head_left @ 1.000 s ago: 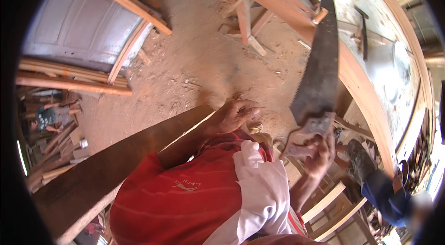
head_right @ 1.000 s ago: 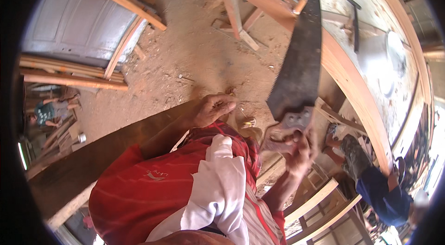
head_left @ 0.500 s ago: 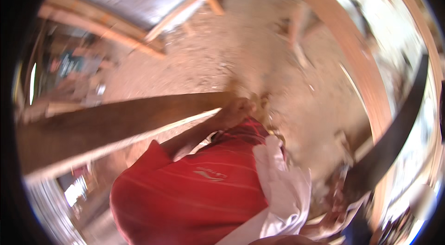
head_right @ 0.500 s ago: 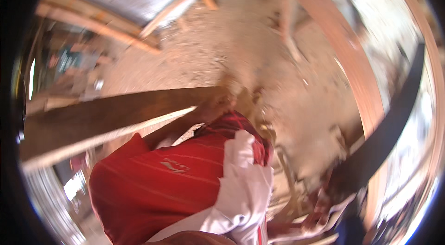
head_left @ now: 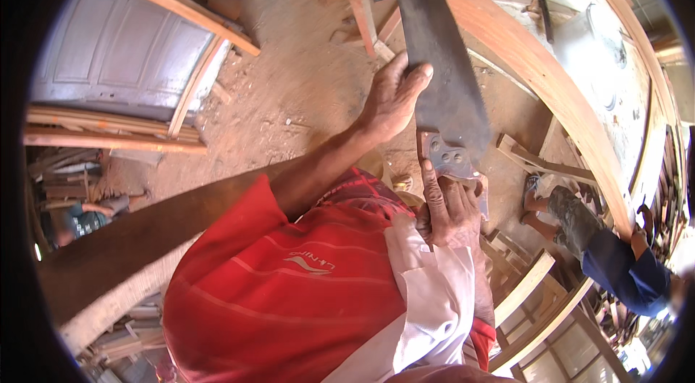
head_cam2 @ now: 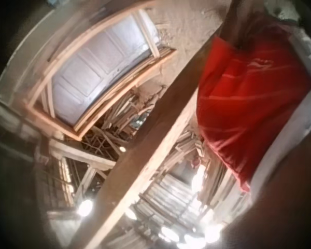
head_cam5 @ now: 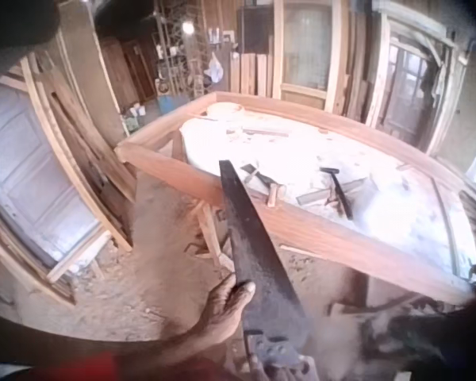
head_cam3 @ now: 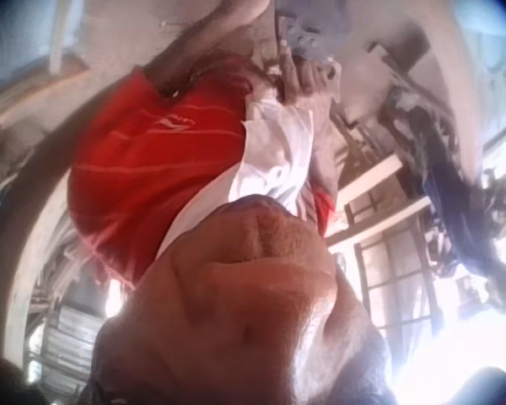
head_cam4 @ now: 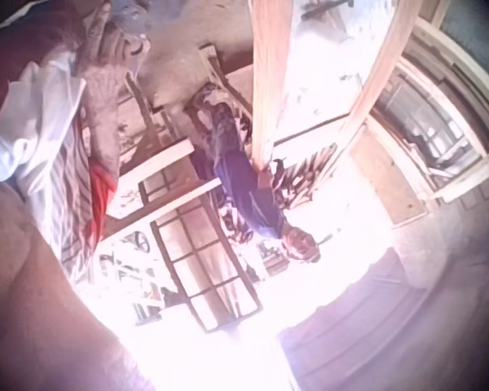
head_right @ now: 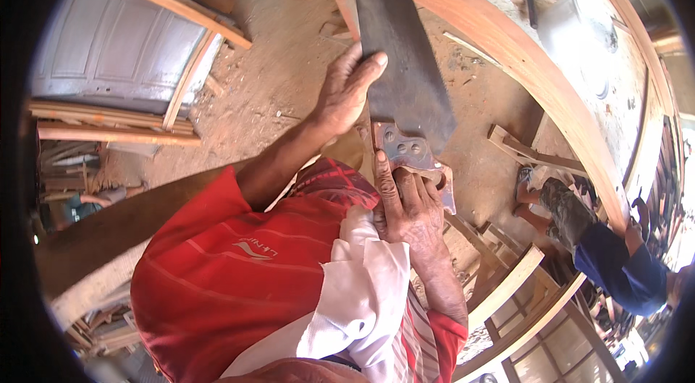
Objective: The person inserts small wooden dowels into holes on a curved wooden frame using a hammer and a chisel. They repeatedly tap the dowels into place and then use the chisel to trim the protruding ends flush with the surface. The task involves precise manual alignment and striking.
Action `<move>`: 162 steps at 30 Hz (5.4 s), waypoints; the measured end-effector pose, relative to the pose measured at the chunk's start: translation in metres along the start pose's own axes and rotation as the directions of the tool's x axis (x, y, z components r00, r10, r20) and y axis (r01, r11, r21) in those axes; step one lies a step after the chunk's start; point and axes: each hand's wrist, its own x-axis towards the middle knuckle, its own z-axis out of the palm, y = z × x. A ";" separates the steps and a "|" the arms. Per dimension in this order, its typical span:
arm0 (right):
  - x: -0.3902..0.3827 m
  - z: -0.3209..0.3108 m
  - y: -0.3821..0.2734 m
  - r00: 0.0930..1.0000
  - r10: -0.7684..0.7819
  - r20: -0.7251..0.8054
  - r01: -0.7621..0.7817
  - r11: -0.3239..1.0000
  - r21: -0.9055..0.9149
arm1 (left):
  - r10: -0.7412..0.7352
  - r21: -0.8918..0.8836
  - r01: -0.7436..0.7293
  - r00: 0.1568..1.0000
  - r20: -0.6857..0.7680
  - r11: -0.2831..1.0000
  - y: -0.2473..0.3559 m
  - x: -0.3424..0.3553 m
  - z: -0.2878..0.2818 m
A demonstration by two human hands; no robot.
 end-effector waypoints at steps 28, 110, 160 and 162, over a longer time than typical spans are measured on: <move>0.060 0.087 -0.068 0.981 0.189 -0.042 -0.181 0.816 -0.548 | -0.099 0.002 0.102 0.960 0.261 0.995 -0.039 0.049 -0.070; 0.107 0.120 -0.076 0.959 0.216 -0.182 -0.282 0.732 -0.621 | -0.243 0.252 0.158 0.903 0.355 0.955 -0.044 0.114 -0.084; 0.058 0.079 -0.057 0.840 0.448 -0.306 -0.542 0.719 -0.435 | 0.575 0.264 -0.686 0.719 0.390 0.678 0.053 0.340 -0.066; 0.062 0.078 -0.066 0.870 0.353 -0.343 -0.479 0.767 -0.427 | 0.506 0.210 -0.574 0.808 0.300 0.792 0.052 0.338 -0.078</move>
